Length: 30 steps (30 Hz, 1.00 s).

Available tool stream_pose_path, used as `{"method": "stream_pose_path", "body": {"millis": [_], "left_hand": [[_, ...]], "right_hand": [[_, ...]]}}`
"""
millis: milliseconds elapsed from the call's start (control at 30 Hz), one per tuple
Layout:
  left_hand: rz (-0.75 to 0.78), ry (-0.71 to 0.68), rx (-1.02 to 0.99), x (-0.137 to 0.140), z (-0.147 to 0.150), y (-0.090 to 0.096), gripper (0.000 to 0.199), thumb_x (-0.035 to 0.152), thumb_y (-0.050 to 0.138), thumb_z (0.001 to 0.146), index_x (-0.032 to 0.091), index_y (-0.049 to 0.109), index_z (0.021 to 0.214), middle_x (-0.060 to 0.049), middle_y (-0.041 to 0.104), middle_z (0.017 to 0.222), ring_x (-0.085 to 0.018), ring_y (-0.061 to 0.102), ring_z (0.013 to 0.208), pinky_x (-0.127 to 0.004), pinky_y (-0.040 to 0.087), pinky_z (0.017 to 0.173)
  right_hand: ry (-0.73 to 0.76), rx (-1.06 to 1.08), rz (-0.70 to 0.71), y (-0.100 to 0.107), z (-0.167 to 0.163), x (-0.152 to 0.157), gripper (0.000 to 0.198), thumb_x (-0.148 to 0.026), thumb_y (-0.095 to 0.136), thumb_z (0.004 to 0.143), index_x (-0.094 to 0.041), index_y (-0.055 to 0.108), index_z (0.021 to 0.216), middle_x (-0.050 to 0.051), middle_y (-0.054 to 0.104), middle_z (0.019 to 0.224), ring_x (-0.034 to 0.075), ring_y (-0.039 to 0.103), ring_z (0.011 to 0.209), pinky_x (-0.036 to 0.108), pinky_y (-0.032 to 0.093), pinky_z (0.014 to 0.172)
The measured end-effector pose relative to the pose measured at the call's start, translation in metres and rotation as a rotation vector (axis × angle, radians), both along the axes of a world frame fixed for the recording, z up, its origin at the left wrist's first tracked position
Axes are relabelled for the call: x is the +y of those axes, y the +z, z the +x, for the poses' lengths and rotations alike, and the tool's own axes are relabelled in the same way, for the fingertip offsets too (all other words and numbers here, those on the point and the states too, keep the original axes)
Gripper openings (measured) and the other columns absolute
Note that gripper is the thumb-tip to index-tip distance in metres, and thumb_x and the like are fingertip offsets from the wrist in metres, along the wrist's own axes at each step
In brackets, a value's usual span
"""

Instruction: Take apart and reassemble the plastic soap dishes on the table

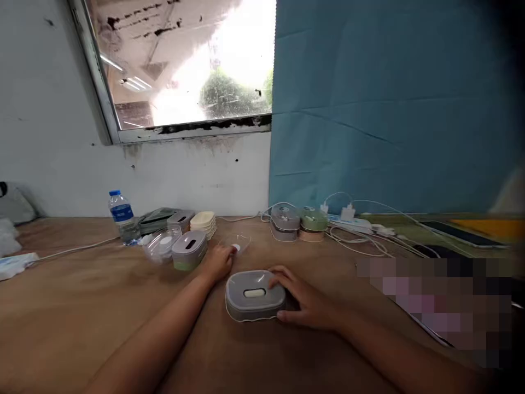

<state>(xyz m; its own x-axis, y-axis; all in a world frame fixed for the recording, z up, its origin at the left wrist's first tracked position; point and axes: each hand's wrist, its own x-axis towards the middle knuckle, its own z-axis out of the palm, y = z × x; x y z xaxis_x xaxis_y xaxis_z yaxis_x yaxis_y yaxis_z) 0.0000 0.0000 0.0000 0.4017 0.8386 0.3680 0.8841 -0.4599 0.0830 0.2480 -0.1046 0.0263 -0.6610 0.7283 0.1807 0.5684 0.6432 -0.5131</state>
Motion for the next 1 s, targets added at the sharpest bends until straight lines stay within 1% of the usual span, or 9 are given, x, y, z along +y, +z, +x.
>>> {"method": "stream_pose_path", "body": {"millis": [133,233,333,467,633,800,900,1000], "left_hand": [[0.007,0.088,-0.024,0.027,0.015,0.001,0.03,0.014,0.036,0.081,0.017,0.055,0.105,-0.009,0.064,0.098,-0.019,0.056,0.093,-0.03,0.039,0.083],[0.011,0.17,-0.027,0.042,0.02,0.0,0.03,0.013,0.036,0.08,0.013,0.056,0.103,-0.013,0.064,0.095,-0.023,0.057,0.092,-0.034,0.038,0.082],[0.012,0.228,-0.023,0.052,0.019,0.0,0.03,0.013,0.036,0.08,0.011,0.056,0.102,-0.015,0.063,0.095,-0.023,0.056,0.094,-0.035,0.037,0.083],[0.013,0.262,-0.019,0.058,0.016,0.0,0.031,0.014,0.035,0.082,0.011,0.054,0.106,-0.014,0.063,0.097,-0.023,0.056,0.095,-0.035,0.035,0.085],[0.022,0.263,-0.025,0.06,0.015,0.0,0.033,0.015,0.032,0.084,0.011,0.054,0.108,-0.014,0.063,0.096,-0.023,0.056,0.094,-0.035,0.036,0.085],[0.033,0.225,-0.043,0.057,0.015,0.001,0.031,0.014,0.032,0.084,0.012,0.054,0.105,-0.014,0.063,0.097,-0.023,0.056,0.093,-0.035,0.036,0.084],[0.045,0.204,-0.066,0.049,0.016,0.001,0.031,0.014,0.031,0.084,0.01,0.051,0.109,-0.015,0.063,0.094,-0.024,0.057,0.091,-0.036,0.037,0.081],[0.05,0.171,-0.093,0.031,0.015,0.001,0.029,0.014,0.033,0.084,0.011,0.047,0.11,-0.013,0.064,0.089,-0.022,0.058,0.087,-0.034,0.039,0.078]], "right_hand": [[0.001,0.0,0.001,0.001,0.0,-0.002,0.047,-0.047,0.059,0.07,-0.023,0.045,0.107,0.008,0.031,0.123,0.025,0.037,0.113,0.035,0.033,0.093],[0.004,0.007,0.004,0.001,0.0,-0.003,0.047,-0.046,0.06,0.069,-0.023,0.045,0.107,0.008,0.032,0.123,0.024,0.037,0.113,0.035,0.032,0.094],[0.002,0.016,-0.003,0.0,0.0,-0.003,0.047,-0.045,0.06,0.069,-0.023,0.046,0.107,0.008,0.032,0.123,0.024,0.037,0.113,0.035,0.032,0.094],[-0.005,0.02,0.004,0.001,-0.001,-0.003,0.047,-0.042,0.062,0.067,-0.023,0.046,0.107,0.007,0.033,0.122,0.024,0.037,0.113,0.033,0.032,0.094],[-0.032,0.015,0.018,0.002,-0.003,-0.005,0.048,-0.036,0.065,0.063,-0.023,0.047,0.105,0.007,0.033,0.123,0.023,0.038,0.113,0.033,0.032,0.094],[-0.043,0.014,0.026,0.002,-0.004,-0.006,0.047,-0.034,0.065,0.063,-0.023,0.047,0.105,0.006,0.034,0.122,0.023,0.039,0.112,0.032,0.033,0.094],[-0.041,0.018,0.028,0.001,-0.004,-0.005,0.046,-0.034,0.066,0.063,-0.022,0.047,0.104,0.007,0.034,0.122,0.022,0.038,0.112,0.031,0.033,0.093],[-0.038,0.028,0.039,-0.001,-0.003,-0.004,0.045,-0.033,0.066,0.062,-0.02,0.048,0.101,0.008,0.034,0.122,0.022,0.039,0.111,0.031,0.033,0.093]]}}
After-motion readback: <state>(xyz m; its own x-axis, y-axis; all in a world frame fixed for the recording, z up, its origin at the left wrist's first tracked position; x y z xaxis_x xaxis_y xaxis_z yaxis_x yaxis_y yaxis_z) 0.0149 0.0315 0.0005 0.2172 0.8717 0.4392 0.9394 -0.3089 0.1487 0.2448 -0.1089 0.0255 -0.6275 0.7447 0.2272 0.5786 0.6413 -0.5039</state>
